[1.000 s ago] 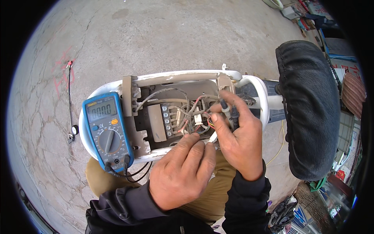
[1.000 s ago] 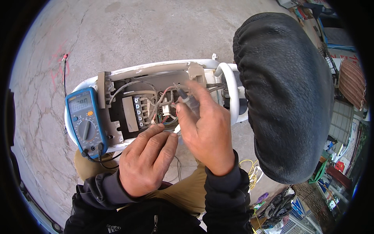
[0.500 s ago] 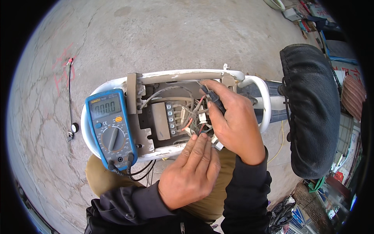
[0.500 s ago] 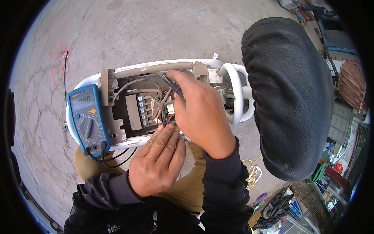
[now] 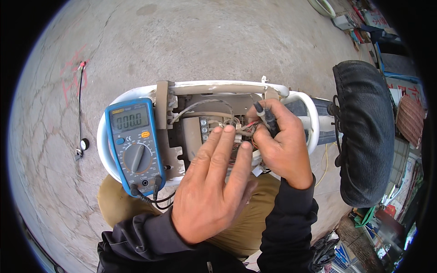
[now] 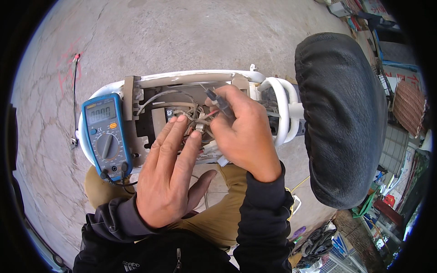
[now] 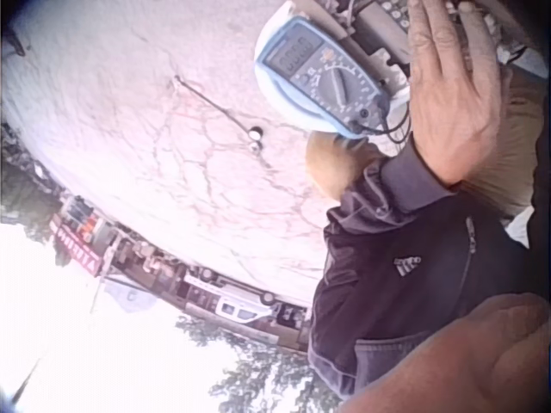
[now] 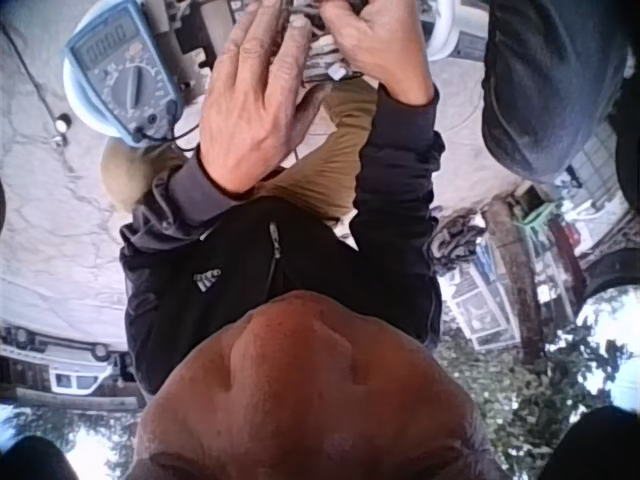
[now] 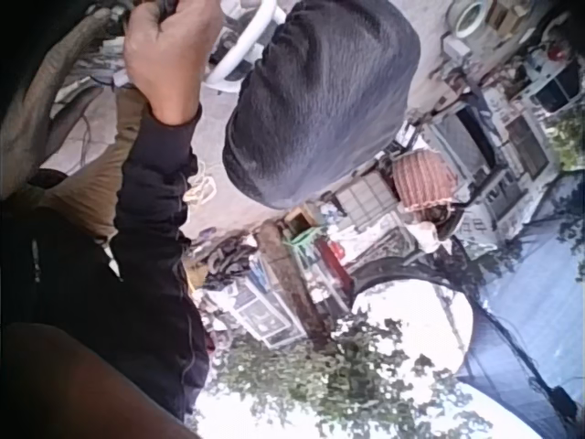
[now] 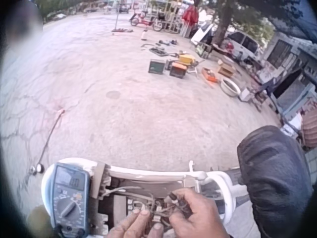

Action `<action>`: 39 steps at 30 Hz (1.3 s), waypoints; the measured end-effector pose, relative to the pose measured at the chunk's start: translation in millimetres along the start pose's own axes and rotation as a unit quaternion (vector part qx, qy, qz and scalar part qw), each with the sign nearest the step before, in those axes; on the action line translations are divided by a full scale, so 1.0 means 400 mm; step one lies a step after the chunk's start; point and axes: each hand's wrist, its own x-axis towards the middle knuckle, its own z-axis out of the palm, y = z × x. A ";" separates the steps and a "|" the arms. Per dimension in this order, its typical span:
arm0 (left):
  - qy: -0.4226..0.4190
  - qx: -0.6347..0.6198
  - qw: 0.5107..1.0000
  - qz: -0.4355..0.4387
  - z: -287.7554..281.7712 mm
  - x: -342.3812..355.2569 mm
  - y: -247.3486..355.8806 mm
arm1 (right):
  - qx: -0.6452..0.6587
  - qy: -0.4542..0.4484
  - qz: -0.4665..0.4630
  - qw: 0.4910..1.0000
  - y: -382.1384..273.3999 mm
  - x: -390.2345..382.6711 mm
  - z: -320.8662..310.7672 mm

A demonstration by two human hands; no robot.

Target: The person uses a multimeter to test the wiring and connectors under the seat of an electric scooter. They then walk to a workbench, pick up a small black component, and return to the scooter to install it near the handlebar display.

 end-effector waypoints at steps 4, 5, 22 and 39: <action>-0.040 -0.016 0.999 -0.033 0.000 0.004 -0.009 | 0.038 0.009 0.012 0.999 0.001 -0.003 0.003; -0.047 -0.018 0.998 -0.034 0.001 0.004 -0.011 | 0.038 0.013 0.010 0.999 0.001 -0.002 0.002; -0.049 0.001 0.999 0.005 0.033 -0.059 0.019 | -0.166 -0.033 0.020 0.985 -0.055 0.033 0.019; -0.031 0.021 0.999 0.031 0.018 -0.072 0.009 | -0.201 -0.115 0.057 0.971 -0.082 0.119 0.020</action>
